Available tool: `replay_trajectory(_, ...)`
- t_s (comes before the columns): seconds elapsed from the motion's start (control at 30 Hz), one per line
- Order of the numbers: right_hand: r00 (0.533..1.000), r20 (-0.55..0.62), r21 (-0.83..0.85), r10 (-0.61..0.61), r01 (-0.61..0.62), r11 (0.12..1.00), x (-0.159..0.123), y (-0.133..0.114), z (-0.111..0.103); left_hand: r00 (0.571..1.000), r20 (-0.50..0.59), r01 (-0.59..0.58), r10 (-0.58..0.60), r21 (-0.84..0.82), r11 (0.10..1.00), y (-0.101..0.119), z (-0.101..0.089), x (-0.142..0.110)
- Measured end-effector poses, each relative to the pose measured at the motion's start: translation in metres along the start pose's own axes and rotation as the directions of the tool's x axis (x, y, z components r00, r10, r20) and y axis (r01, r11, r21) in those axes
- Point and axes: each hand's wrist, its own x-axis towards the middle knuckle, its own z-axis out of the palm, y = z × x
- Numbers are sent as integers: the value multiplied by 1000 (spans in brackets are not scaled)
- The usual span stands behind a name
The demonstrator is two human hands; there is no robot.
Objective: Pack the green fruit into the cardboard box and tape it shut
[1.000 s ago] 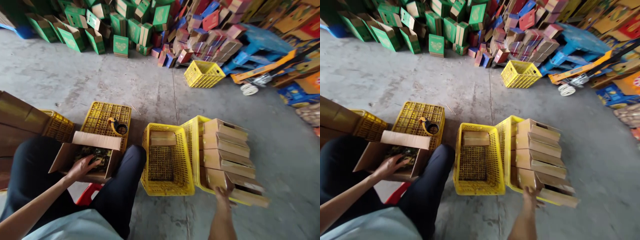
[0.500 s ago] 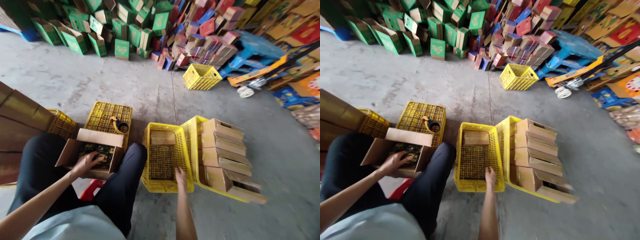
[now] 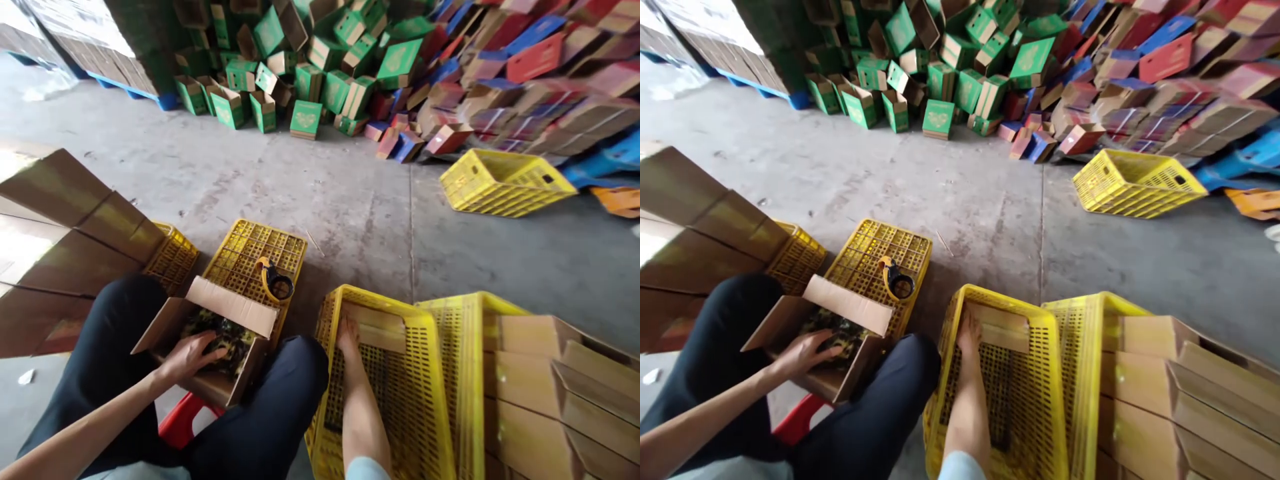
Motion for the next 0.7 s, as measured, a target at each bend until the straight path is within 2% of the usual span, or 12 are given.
replay_trajectory(0.07,999,31,-24,5,-5,1000,1,4,-1,1000,-12,18,-18,11,1000,1,2,-1)
replay_trajectory(0.17,997,66,-41,31,-29,999,-15,19,-5,994,9,-107,107,31,994,-7,5,-8)
replay_trajectory(0.23,990,104,-36,91,-88,995,-31,32,-6,969,42,-245,243,47,968,-17,6,-14)
replay_trajectory(0.3,977,141,-16,162,-162,987,-46,41,-5,955,55,-296,292,83,952,-26,7,-18)
replay_trajectory(0.37,959,165,17,231,-237,971,-51,42,-1,958,59,-284,279,96,954,-32,5,-19)
replay_trajectory(0.47,914,189,76,359,-379,922,-39,28,5,967,71,-251,245,85,964,-29,-1,-18)
replay_trajectory(0.6,810,226,187,541,-581,792,-9,4,3,971,21,-238,237,96,967,-13,-7,-15)
replay_trajectory(0.7,763,276,308,585,-647,698,2,-1,-3,980,-27,-196,198,59,979,0,-9,-11)
